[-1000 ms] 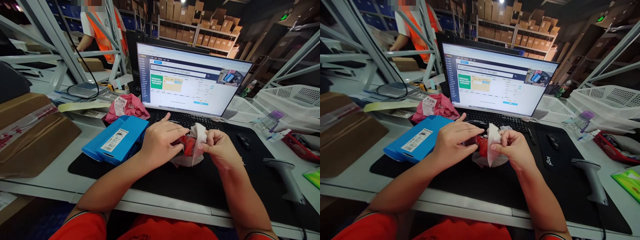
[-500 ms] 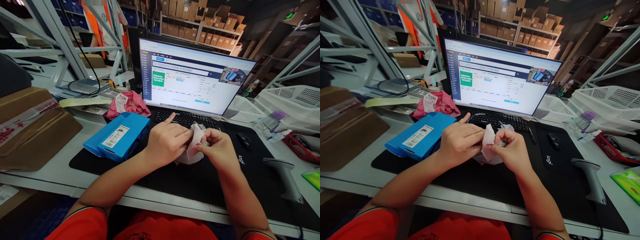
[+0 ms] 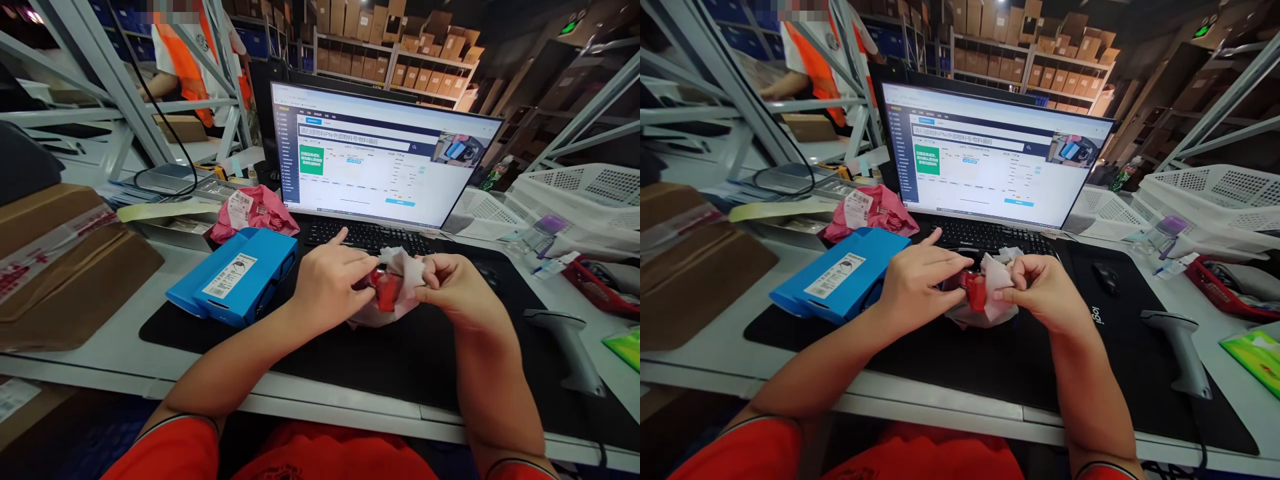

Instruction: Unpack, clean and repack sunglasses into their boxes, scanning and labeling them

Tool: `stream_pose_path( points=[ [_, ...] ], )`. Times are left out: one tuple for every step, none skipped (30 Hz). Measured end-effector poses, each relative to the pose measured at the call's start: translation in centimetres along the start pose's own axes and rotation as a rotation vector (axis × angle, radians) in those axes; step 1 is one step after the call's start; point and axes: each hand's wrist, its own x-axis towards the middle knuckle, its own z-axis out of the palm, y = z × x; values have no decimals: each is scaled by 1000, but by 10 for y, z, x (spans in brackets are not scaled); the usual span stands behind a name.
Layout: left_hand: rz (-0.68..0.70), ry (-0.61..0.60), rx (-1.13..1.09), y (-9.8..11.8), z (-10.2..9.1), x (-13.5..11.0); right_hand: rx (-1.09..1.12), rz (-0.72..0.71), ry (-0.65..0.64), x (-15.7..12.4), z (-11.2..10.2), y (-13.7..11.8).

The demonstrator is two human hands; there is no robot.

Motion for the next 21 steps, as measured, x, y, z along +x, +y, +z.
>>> stream_pose_path(
  points=[
    [34,-9,49,2,5,-2,-70,-19,70,-2,8,1],
    [65,-24,92,3,9,-3,-158,-55,145,-3,17,2],
    [88,-38,123,4,12,-5,-249,-102,212,-5,24,3],
    [102,-53,137,4,15,-6,-322,-141,257,-5,29,3],
    [104,-66,132,3,15,-7,-356,-156,269,-5,31,3],
    [91,-76,106,2,15,-7,-337,-145,240,-4,30,3],
    [68,-80,63,1,13,-6,-274,-110,172,-3,26,3],
    [37,-73,11,0,10,-5,-186,-66,86,-1,19,3],
    [3,-58,-42,-2,7,-4,-97,-35,4,0,11,2],
    [-33,-37,-93,-3,3,-2,-23,-26,-63,2,2,2],
    [-71,-12,-137,-4,0,0,30,-39,-106,3,-6,2],
    [-110,10,-176,-4,-2,1,58,-61,-130,5,-13,2],
    [-157,25,-209,-4,-3,2,76,-78,-134,5,-18,2],
    [-213,30,-242,-4,-3,3,92,-82,-126,6,-21,3],
    [-277,24,-275,-4,-3,3,109,-71,-107,7,-22,4],
    [-344,14,-308,-4,-1,3,127,-49,-78,8,-22,6],
    [-407,2,-338,-4,0,3,148,-29,-34,10,-22,8],
    [-460,-4,-363,-4,2,2,178,-24,30,11,-22,10],
    [-498,1,-379,-5,4,1,219,-43,117,13,-23,12],
    [-521,13,-384,-5,5,0,264,-86,217,15,-25,15],
    [-533,29,-379,-6,6,-1,303,-136,310,17,-27,16]
  ],
)
